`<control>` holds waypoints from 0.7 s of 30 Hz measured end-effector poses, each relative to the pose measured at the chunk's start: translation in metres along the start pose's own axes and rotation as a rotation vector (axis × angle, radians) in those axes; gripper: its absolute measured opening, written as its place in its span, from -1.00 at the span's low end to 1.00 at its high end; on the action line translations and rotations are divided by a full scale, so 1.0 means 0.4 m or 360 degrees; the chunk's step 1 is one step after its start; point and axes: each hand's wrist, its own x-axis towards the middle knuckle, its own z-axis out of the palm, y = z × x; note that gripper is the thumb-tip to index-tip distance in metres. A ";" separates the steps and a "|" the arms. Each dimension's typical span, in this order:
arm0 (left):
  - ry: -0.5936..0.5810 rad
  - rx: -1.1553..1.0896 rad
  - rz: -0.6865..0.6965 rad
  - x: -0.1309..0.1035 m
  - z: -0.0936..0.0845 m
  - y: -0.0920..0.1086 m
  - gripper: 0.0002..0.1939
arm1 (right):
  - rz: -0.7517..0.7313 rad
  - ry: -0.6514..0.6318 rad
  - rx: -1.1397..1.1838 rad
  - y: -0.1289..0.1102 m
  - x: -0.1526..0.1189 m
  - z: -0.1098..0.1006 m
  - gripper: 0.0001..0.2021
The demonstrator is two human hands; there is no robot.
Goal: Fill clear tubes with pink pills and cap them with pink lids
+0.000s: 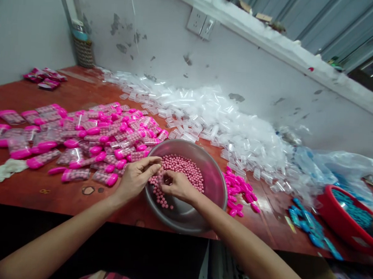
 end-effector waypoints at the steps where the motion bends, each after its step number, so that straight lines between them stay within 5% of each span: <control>1: -0.0013 0.0014 0.0002 0.000 0.001 0.003 -0.70 | -0.0006 0.0056 0.0331 0.001 -0.019 -0.011 -0.85; 4: -0.0219 0.0096 0.0020 0.006 0.012 0.020 -0.59 | -0.0004 0.0257 0.1374 -0.003 -0.071 -0.033 -0.78; 8: -0.0594 0.0031 0.0064 0.013 0.046 0.049 -0.68 | 0.0028 0.0384 0.1826 -0.009 -0.112 -0.040 -0.70; 15: -0.0652 -0.0397 -0.0200 0.015 0.103 0.045 -0.80 | 0.0204 0.0628 0.1317 0.017 -0.160 -0.054 -0.80; 18: -0.0803 -0.0668 -0.0503 0.021 0.108 0.042 -0.79 | 0.0027 0.0816 0.0963 0.026 -0.185 -0.084 -0.68; 21: -0.0964 -0.0747 -0.0656 0.025 0.106 0.044 -0.78 | -0.0231 0.0777 0.0557 0.023 -0.200 -0.115 -0.64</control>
